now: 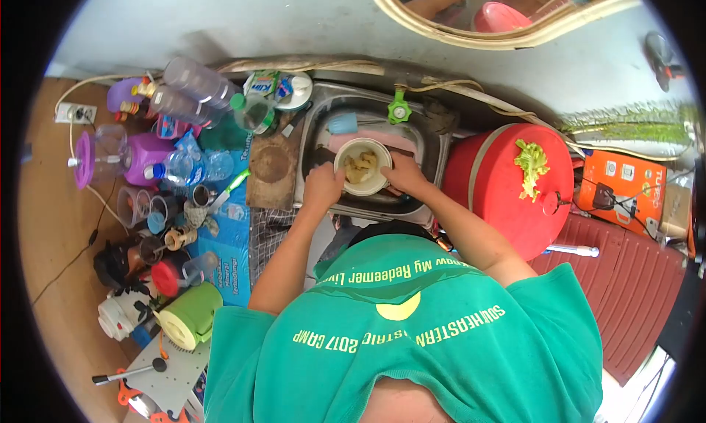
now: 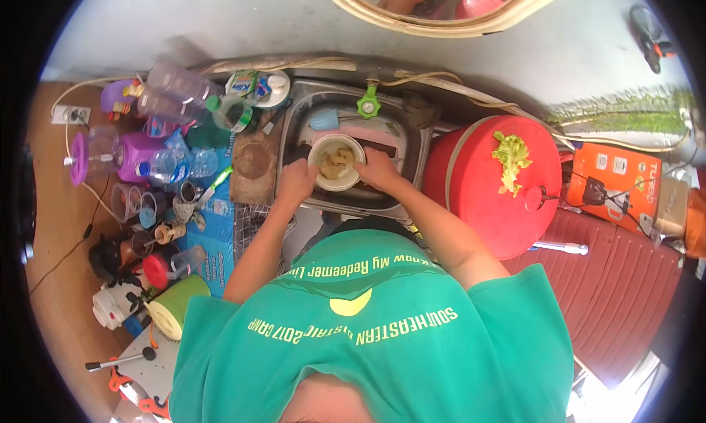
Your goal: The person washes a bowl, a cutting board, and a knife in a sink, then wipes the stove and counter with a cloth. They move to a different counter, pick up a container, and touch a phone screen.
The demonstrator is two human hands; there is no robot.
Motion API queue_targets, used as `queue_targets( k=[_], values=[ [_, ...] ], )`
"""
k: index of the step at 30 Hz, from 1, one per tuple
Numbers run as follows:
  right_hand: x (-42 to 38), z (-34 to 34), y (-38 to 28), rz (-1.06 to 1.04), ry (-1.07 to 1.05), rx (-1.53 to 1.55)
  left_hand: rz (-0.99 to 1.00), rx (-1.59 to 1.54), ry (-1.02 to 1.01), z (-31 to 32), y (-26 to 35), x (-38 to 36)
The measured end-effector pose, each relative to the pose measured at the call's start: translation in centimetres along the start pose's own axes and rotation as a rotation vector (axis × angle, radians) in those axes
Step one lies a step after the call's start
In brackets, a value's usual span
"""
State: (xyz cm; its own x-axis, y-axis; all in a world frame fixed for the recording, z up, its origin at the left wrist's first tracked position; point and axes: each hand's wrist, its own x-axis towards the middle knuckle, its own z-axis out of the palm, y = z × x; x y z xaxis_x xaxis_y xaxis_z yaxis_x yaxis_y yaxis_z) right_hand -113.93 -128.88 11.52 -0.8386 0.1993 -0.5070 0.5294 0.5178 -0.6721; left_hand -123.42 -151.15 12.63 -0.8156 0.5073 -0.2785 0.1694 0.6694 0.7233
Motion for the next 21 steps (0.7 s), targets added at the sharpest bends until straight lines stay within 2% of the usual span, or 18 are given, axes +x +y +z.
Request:
queue_targets(
  k=[2, 4, 5, 6, 7, 8, 10, 14, 16, 17, 18, 20, 21],
  values=[
    [2.2, 2.0, 6.0, 0.084, 0.150, 0.229, 0.060, 0.244, 0.203, -1.1, 5.1, 0.8],
    [1.7, 1.0, 5.9, 0.138, 0.207, 0.196, 0.344, 0.196, 0.368, -2.2, 10.0, 2.8],
    [1.5, 0.8, 5.8, 0.268, 0.243, 0.424, 0.355, 0.199, 0.352, -2.4, 12.7, 3.7],
    [1.5, 0.6, 6.0, 0.398, 0.279, 0.656, 0.441, 0.338, 0.301, -2.4, 15.5, 4.6],
    [1.9, 0.3, 6.5, 0.400, 0.258, 0.733, 0.530, 0.476, 0.252, -2.0, 17.1, 5.8],
    [2.3, 0.2, 7.1, 0.406, 0.271, 0.745, 0.546, 0.477, 0.240, -1.4, 17.9, 7.3],
    [3.6, 0.4, 8.0, 0.376, 0.288, 0.864, 0.328, 0.584, -0.050, 0.1, 19.3, 10.0],
    [5.3, 0.0, 7.3, 0.397, 0.348, 0.991, 0.267, 0.497, 0.003, 1.4, 17.0, 13.1],
    [6.3, 0.4, 7.1, 0.387, 0.344, 1.042, -0.220, -0.290, -0.320, 1.0, 16.4, 13.2],
    [7.0, 0.6, 7.0, 0.375, 0.328, 1.075, -0.271, -0.547, -0.309, 1.1, 16.3, 12.3],
    [7.8, 1.0, 7.0, 0.375, 0.336, 1.091, -0.265, -0.533, -0.317, 1.3, 16.2, 11.9],
    [9.2, 1.6, 7.2, 0.396, 0.340, 1.061, -0.349, -0.930, -0.254, 1.8, 15.3, 11.3],
    [9.0, 1.5, 6.7, 0.399, 0.342, 1.069, -0.351, -0.923, -0.259, 1.9, 14.4, 10.6]
  ],
)
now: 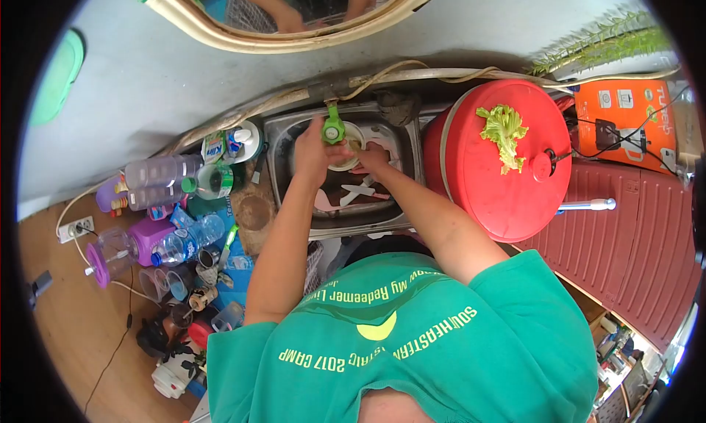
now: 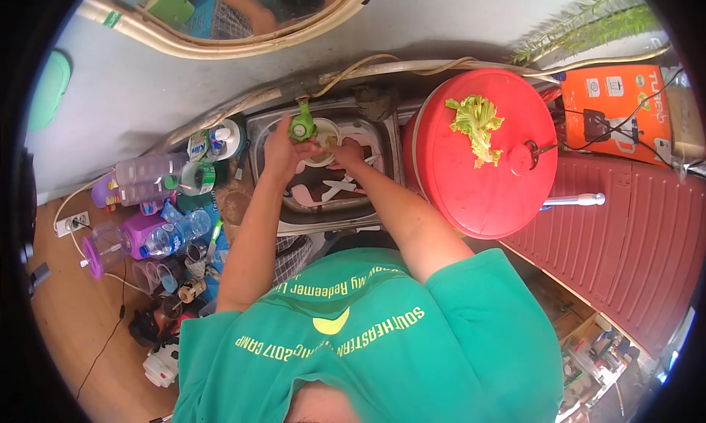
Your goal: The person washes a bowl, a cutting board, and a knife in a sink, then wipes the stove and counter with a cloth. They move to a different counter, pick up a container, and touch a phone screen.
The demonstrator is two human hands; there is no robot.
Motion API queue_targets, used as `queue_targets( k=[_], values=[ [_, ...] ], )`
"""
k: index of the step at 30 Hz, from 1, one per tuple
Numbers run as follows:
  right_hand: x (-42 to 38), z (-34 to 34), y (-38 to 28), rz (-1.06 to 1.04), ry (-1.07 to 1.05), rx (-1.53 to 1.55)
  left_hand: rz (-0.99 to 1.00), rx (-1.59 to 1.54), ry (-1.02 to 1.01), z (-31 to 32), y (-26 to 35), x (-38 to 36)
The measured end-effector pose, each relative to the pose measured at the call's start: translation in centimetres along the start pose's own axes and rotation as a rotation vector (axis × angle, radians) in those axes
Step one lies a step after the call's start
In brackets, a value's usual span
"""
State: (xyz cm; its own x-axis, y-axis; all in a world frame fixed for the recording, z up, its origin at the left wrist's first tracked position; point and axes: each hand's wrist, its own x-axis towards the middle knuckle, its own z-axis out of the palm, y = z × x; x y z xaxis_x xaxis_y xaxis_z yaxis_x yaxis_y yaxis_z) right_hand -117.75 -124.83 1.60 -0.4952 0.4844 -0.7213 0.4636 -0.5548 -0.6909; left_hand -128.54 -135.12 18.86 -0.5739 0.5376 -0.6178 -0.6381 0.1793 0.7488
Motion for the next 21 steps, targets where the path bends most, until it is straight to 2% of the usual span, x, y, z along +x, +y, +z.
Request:
queue_targets(
  k=[2, 3, 5, 6, 7, 9, 10, 12, 13, 15, 18, 19, 21],
  values=[
    [-1.1, 0.3, -1.4, -0.012, 0.007, -0.079, -0.088, -0.241, 0.108, -1.8, -1.8, 0.1],
    [-1.0, 0.3, -1.4, -0.013, 0.012, -0.073, -0.090, -0.235, 0.103, -2.8, -3.5, 1.1],
    [-1.0, 0.0, -1.0, -0.063, -0.001, -0.173, 0.639, 1.082, 0.115, -4.7, -7.5, 3.2],
    [-1.2, -0.1, -1.0, -0.060, 0.000, -0.176, 0.650, 1.140, -0.043, -4.8, -8.2, 3.9],
    [-1.7, -0.2, -1.4, -0.085, -0.016, -0.222, 0.648, 1.136, -0.043, -4.8, -8.9, 4.9],
    [-2.6, -0.4, -2.0, -0.106, -0.025, -0.272, 0.682, 1.539, -0.360, -4.4, -10.6, 7.6],
    [-3.0, -0.5, -2.3, -0.156, -0.056, -0.287, 0.682, 1.530, -0.365, -4.6, -11.9, 9.3],
    [-3.2, -1.0, -2.4, -0.200, -0.079, -0.316, 0.548, 1.645, -0.384, -4.7, -14.1, 12.1],
    [-3.2, -1.0, -2.4, -0.214, -0.055, -0.354, 0.547, 1.631, -0.387, -3.5, -13.6, 11.6],
    [-3.4, -1.4, -2.3, -0.220, -0.037, -0.401, 0.426, 1.678, -0.315, -2.1, -12.8, 10.8],
    [-3.0, -1.5, -1.4, -0.198, 0.040, -0.484, 0.377, 1.609, -0.348, -2.9, -14.6, 11.8],
    [-2.1, -1.8, -0.1, -0.255, 0.091, -0.501, 0.371, 1.607, -0.343, -3.0, -14.8, 12.2],
    [-1.4, -2.0, 0.9, -0.315, 0.144, -0.520, 0.413, 1.694, -0.254, -2.8, -15.5, 13.4]
  ],
)
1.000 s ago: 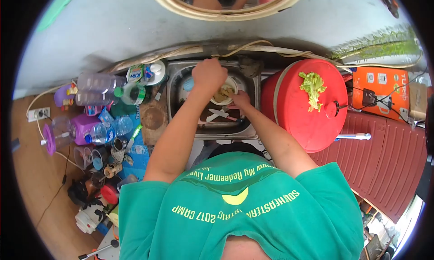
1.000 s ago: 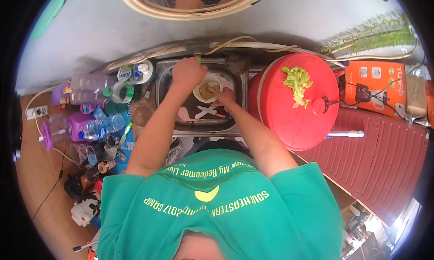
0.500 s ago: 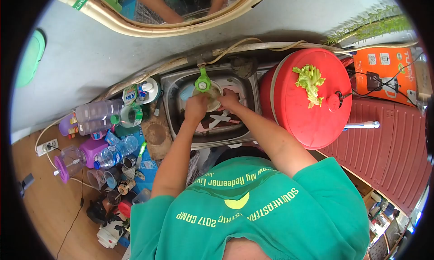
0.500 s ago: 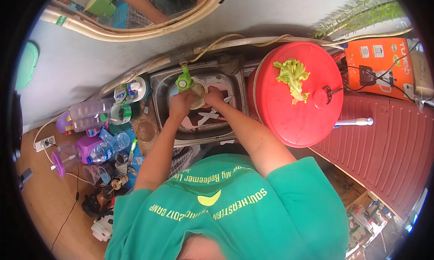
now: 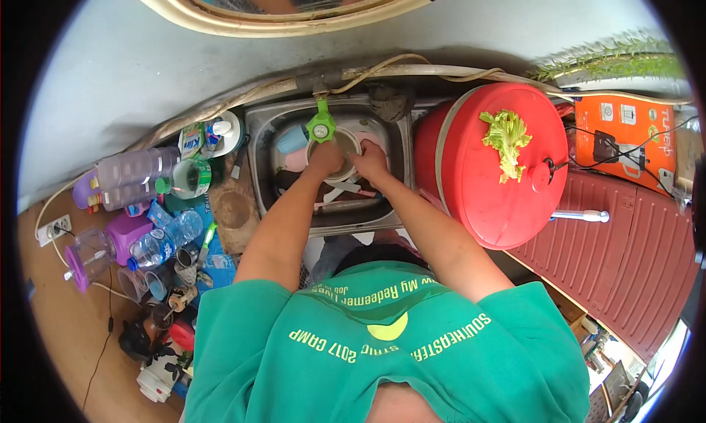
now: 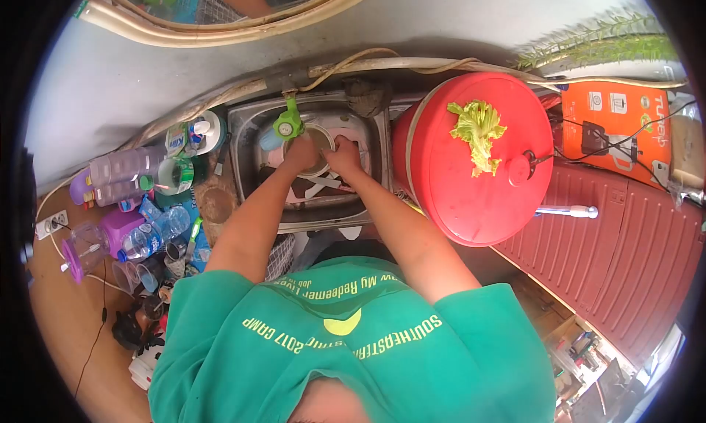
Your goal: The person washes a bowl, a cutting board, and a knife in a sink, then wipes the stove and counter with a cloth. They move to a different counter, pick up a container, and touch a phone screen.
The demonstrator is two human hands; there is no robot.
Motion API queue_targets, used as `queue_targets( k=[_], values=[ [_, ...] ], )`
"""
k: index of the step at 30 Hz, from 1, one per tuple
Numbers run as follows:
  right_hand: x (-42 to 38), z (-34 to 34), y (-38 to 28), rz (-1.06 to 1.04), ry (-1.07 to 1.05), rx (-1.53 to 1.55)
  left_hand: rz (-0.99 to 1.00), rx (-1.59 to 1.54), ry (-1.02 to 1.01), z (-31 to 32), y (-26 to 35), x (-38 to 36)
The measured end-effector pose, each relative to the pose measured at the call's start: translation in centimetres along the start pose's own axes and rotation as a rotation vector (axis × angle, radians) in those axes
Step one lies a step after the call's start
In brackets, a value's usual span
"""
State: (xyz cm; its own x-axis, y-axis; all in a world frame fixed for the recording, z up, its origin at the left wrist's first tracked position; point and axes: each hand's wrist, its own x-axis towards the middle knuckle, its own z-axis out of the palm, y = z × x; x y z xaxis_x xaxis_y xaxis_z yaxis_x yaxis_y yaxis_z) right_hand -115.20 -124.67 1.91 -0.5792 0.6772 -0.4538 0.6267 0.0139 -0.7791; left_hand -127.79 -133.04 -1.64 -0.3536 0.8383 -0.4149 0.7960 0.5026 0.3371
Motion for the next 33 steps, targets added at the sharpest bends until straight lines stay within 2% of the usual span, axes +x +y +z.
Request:
queue_targets(
  k=[1, 3, 4, 6, 7, 9, 13, 15, 19, 21, 22, 24, 25, 27, 28, 30, 31, 33],
  values=[
    [-0.3, -0.1, -0.3, 0.012, 0.001, 0.045, 0.000, -0.005, 0.001, 0.6, -0.3, 0.4],
    [-0.3, -0.1, -0.3, 0.023, 0.000, 0.082, 0.080, -0.052, 0.226, 1.3, -0.7, 0.8],
    [0.0, 0.2, -0.2, -0.061, 0.038, -0.012, 0.075, -0.060, 0.229, 1.5, -0.5, 0.9],
    [0.1, 0.5, 0.0, -0.150, 0.063, -0.116, -0.130, -0.256, 0.077, 1.8, 0.3, 1.1],
    [0.0, 0.4, -0.3, -0.104, 0.043, -0.057, -0.139, -0.268, 0.081, 1.5, 0.3, 1.5],
    [-0.2, 0.4, 0.1, -0.056, 0.010, -0.011, -0.010, -0.013, -0.180, 0.7, 0.2, 1.9],
    [-0.5, 0.1, 0.2, 0.066, -0.027, 0.181, -0.060, -0.165, -0.195, -0.8, 1.3, -0.1],
    [-0.8, 0.0, -0.5, 0.144, -0.050, 0.247, -0.047, -0.133, -0.041, -0.9, 1.4, -1.2],
    [-0.9, 0.2, -0.3, 0.183, -0.027, 0.203, -0.142, -0.171, 0.023, -2.0, 2.1, -2.9],
    [-1.4, 0.6, -0.2, 0.135, -0.063, 0.289, -0.060, -0.329, -0.156, -2.5, 1.8, -3.1],
    [-1.5, 0.8, -0.2, 0.130, -0.066, 0.283, -0.063, -0.334, -0.149, -2.7, 1.5, -3.1],
    [-1.8, 0.9, 0.0, 0.074, -0.045, 0.233, -0.113, -0.467, -0.325, -2.8, 1.0, -3.1],
    [-2.1, 0.9, 0.0, 0.071, -0.049, 0.219, -0.114, -0.480, -0.319, -2.7, 0.9, -3.1],
    [-2.7, 1.1, 0.2, 0.128, -0.070, 0.389, -0.012, -0.170, -0.264, -2.3, 0.8, -3.1],
    [-2.8, 1.2, 0.1, 0.128, -0.084, 0.373, -0.024, -0.187, -0.259, -1.9, 0.9, -3.2],
    [-2.7, 1.4, 0.0, 0.154, -0.040, 0.445, 0.000, -0.166, -0.066, -1.9, 1.2, -3.5],
    [-2.5, 1.4, 0.0, 0.154, -0.051, 0.440, -0.011, -0.171, -0.064, -2.2, 1.0, -4.1],
    [-2.1, 1.0, 0.2, 0.198, -0.084, 0.508, -0.070, -0.306, 0.232, -3.3, 1.2, -5.5]
  ],
)
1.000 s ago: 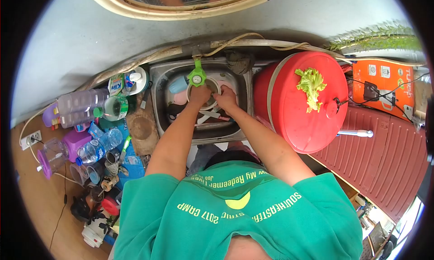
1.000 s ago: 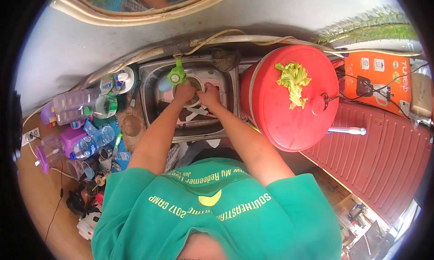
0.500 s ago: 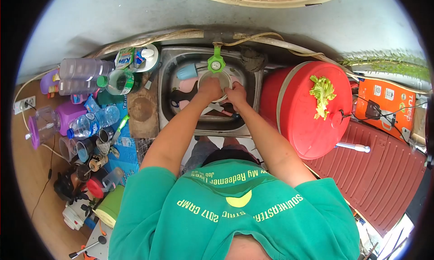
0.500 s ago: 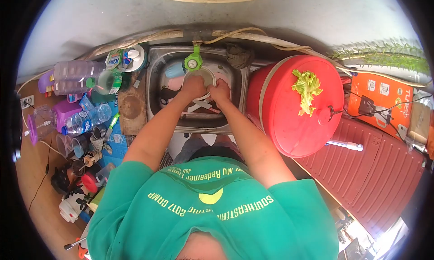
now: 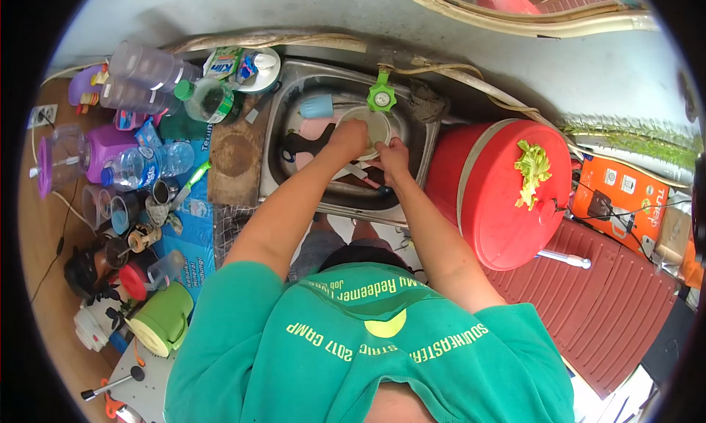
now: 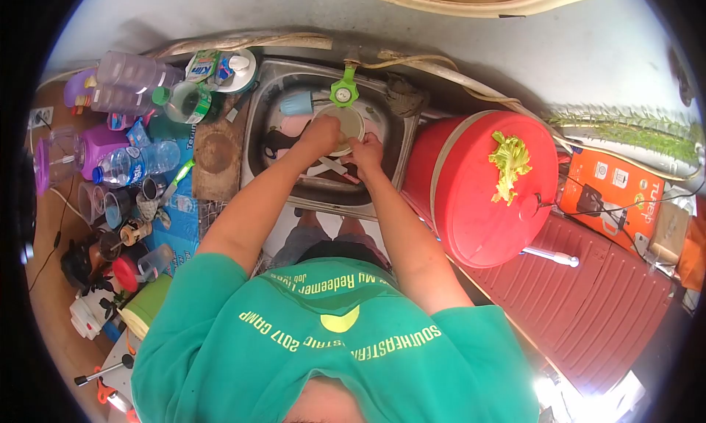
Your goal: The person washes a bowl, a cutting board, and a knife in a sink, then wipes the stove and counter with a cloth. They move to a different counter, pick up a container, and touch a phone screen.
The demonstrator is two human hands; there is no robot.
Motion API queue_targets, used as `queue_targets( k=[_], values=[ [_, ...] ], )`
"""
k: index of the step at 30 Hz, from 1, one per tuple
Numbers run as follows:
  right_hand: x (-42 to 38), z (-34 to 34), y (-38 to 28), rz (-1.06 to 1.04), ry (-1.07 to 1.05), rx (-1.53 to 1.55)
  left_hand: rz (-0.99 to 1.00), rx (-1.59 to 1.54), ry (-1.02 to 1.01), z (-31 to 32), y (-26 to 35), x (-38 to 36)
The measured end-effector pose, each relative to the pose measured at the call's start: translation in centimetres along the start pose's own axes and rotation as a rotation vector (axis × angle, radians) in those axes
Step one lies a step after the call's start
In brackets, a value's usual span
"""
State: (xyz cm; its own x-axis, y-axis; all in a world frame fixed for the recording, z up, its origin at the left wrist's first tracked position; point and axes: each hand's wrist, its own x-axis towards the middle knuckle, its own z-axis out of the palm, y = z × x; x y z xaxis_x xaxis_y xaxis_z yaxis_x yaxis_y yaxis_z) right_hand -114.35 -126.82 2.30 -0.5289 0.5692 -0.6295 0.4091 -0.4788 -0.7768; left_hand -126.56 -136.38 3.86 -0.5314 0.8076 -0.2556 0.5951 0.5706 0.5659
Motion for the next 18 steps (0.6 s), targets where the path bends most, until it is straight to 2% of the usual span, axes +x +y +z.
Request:
queue_targets(
  k=[1, 3, 4, 6, 7, 9, 11, 13, 14, 15, 16, 18],
  values=[
    [0.3, -0.2, 0.1, -0.002, 0.006, 0.009, 0.008, 0.006, -0.004, -1.1, 0.3, -0.7],
    [0.5, -0.7, 0.4, 0.021, 0.011, -0.002, -0.086, -0.132, 0.196, -3.1, 0.1, -2.6],
    [0.4, -0.8, 0.0, 0.016, 0.014, 0.005, -0.079, -0.127, 0.196, -3.6, -0.3, -3.5],
    [0.0, -1.0, -0.5, 0.025, 0.061, -0.040, -0.210, -0.357, 0.328, -4.7, -1.5, -5.0],
    [-0.2, -1.2, -0.5, 0.027, 0.062, -0.037, -0.210, -0.355, 0.326, -4.0, -3.0, -5.3],
    [-0.4, -1.4, -0.5, -0.036, 0.060, -0.116, -0.426, -0.489, 0.298, -2.2, -5.7, -5.5],
    [-0.8, -1.5, -0.1, -0.100, 0.086, -0.181, -0.468, -0.438, 0.281, -0.9, -7.4, -6.0],
    [-0.8, -1.5, 0.4, -0.164, 0.106, -0.250, -0.579, -0.557, 0.444, 3.8, -10.8, -5.9],
    [-0.4, -1.8, 1.0, -0.254, 0.154, -0.513, -0.587, -0.561, 0.449, 3.4, -10.6, -6.4],
    [-0.3, -1.8, 1.4, -0.345, 0.200, -0.774, -0.658, -0.788, 0.373, 2.6, -9.9, -7.1],
    [-1.3, -1.1, 0.7, -0.346, 0.193, -0.781, -0.722, -1.016, 0.294, 2.6, -10.0, -7.5],
    [-3.4, 0.2, -0.5, -0.471, 0.217, -1.092, -0.744, -1.145, 0.339, 3.4, -10.4, -8.0]
  ],
)
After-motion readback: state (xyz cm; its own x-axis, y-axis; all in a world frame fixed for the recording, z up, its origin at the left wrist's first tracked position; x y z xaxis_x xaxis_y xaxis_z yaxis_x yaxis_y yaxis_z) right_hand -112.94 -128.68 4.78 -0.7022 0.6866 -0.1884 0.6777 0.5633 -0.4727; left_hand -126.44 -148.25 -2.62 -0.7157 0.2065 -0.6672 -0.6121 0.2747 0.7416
